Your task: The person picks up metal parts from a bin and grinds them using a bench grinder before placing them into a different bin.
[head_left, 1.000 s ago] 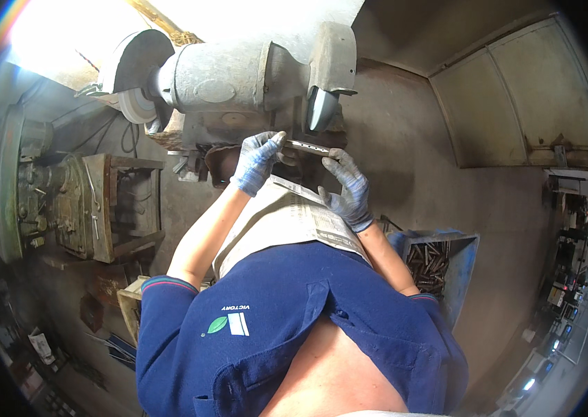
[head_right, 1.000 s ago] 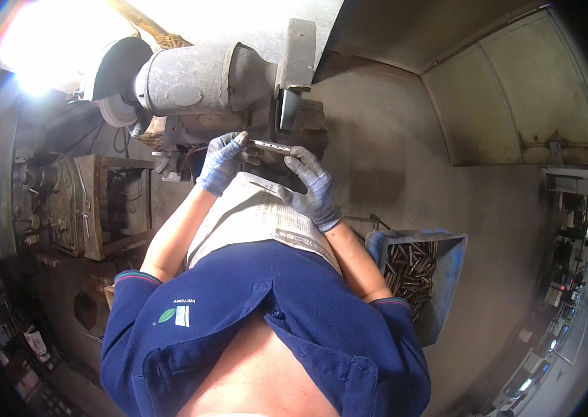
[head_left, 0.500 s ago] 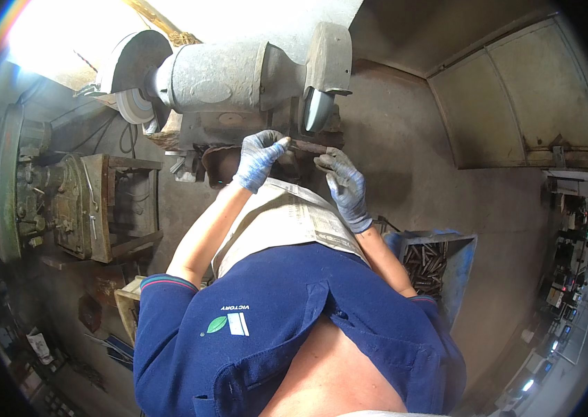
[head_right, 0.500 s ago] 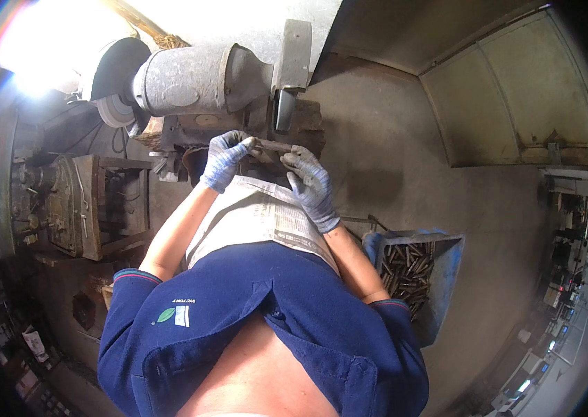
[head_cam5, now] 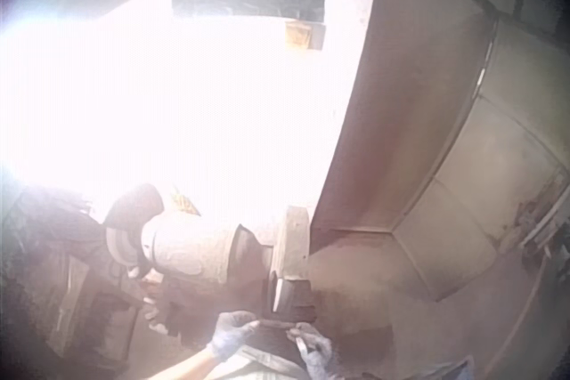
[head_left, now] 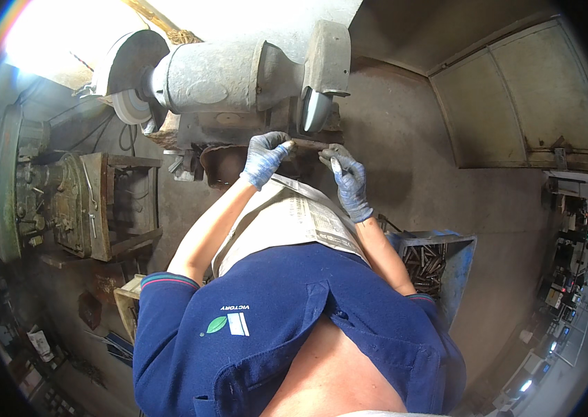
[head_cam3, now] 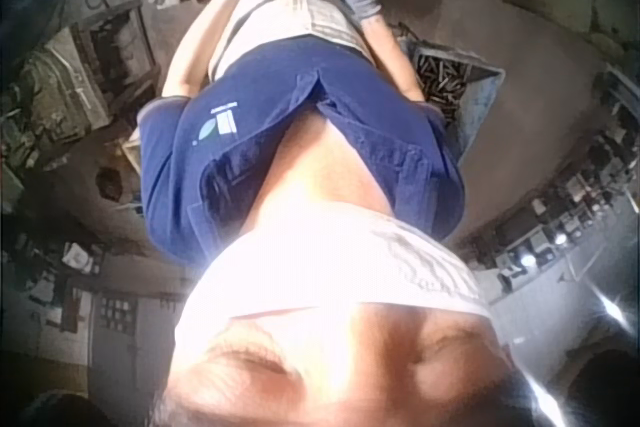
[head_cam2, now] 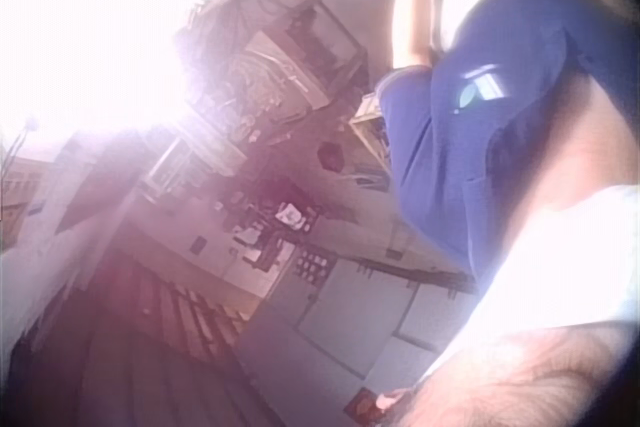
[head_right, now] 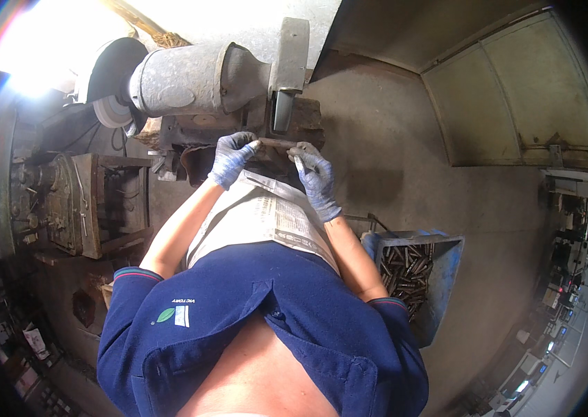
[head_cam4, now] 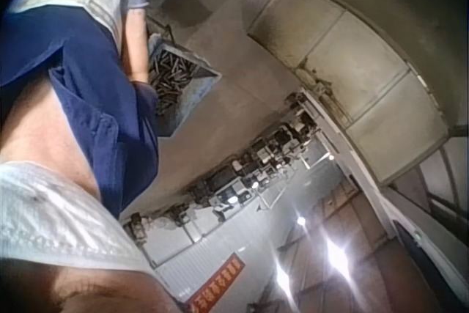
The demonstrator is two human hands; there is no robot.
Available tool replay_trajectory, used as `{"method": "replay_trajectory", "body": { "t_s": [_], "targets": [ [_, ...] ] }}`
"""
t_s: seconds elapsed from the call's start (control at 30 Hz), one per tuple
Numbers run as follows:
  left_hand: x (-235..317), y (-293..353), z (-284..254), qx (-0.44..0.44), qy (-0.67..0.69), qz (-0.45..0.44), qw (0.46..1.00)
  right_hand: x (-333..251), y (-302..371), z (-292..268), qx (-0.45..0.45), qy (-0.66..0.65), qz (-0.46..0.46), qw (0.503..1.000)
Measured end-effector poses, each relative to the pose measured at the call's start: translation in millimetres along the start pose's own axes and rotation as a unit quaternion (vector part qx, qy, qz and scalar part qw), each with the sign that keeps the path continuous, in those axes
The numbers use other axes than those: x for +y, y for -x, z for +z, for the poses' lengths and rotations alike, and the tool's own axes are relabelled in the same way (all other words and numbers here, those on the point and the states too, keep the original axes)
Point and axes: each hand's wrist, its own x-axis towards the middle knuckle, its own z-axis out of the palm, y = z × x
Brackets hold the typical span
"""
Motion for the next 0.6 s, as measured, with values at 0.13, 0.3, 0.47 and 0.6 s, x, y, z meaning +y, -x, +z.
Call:
{"method": "replay_trajectory", "body": {
  "t_s": [0.13,0.3,0.47,0.6],
  "targets": [
    [-11,-8,10,0.038,-0.02,-0.022,0.999,9,-7,-9,0.009,0.001,0.009,1.0],
    [-16,-19,33,0.068,0.096,-0.065,0.991,15,-14,-23,0.039,0.022,0.04,0.998],
    [-38,-30,23,0.077,0.077,-0.044,0.993,24,-15,-18,0.044,-0.005,0.063,0.997],
    [-27,-29,10,0.107,0.023,-0.049,0.993,32,-18,-2,0.041,0.014,0.069,0.997]
  ]
}}
